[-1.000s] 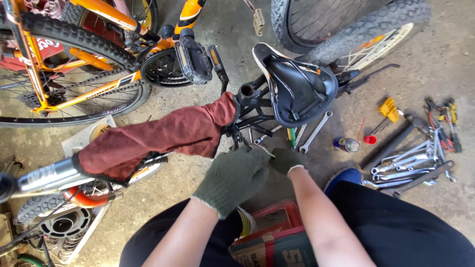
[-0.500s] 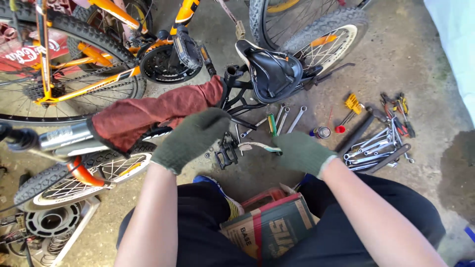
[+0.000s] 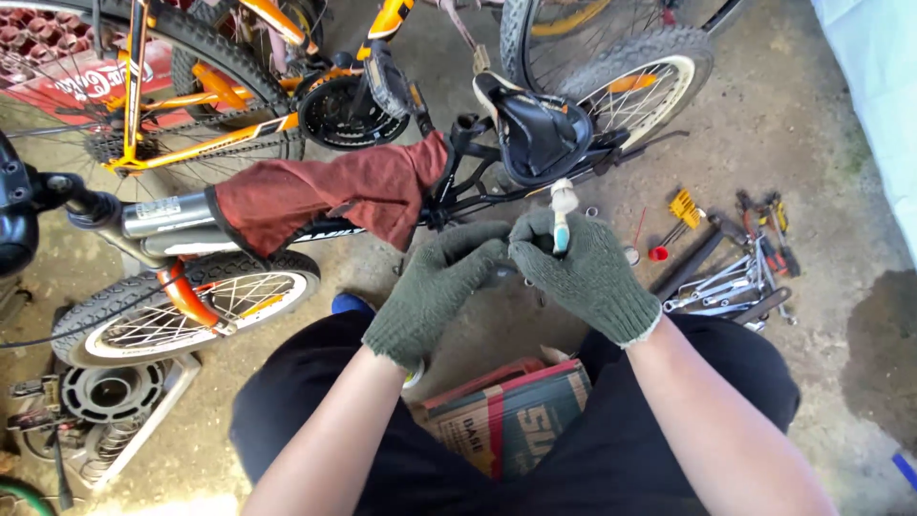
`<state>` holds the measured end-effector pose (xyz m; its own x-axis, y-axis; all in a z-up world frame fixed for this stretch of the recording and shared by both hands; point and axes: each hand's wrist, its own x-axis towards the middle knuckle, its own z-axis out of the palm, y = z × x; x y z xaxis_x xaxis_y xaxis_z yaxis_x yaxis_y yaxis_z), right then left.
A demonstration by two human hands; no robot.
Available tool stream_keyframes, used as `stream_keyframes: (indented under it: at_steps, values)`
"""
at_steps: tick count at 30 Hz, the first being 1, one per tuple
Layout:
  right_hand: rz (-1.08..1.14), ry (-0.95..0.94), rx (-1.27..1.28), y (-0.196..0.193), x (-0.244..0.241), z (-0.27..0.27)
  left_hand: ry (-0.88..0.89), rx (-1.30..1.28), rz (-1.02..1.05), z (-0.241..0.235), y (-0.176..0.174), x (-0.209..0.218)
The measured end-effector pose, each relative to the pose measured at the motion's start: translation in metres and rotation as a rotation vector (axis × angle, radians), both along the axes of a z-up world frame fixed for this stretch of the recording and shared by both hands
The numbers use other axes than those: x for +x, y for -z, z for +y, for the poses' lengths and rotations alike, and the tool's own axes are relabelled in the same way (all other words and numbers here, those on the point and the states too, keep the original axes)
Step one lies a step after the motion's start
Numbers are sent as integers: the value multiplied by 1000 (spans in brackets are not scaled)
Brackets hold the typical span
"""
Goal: The person cleans the underside of a bicycle seat using a toothbrush and then uses a screwdriver to adjust the seat rails. The person is wearing gloves and is positioned in a workshop environment.
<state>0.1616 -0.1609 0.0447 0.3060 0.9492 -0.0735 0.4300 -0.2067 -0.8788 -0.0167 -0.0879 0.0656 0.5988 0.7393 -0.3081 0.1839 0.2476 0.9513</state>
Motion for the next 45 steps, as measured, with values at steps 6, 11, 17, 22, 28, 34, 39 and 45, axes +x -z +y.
stream_keyframes:
  at_steps: [6, 11, 17, 22, 28, 34, 39, 45]
  values:
    - [-74, -4, 77, -25, -20, 17, -40, -106, -73, 18, 5, -5]
    - [-151, -66, 203, -13, -5, 30, -213, -339, -143, 28, 24, 7]
    - [-343, -129, 386, 6, 18, 43, -177, -435, -251, 45, 12, 28]
    - [-237, -104, 407, 10, 11, 65, -301, -278, -314, 62, 31, 28]
    - [-269, -63, 444, 1, 6, 89, -319, -211, -356, 86, 30, 32]
    - [-403, -1, 566, -9, 2, 98, -418, -313, -469, 88, 22, 47]
    - [-264, 35, 543, 0, 7, 97, -386, -241, -475, 89, 17, 49]
    - [-273, 28, 530, -3, 6, 98, -373, -199, -415, 95, 18, 49]
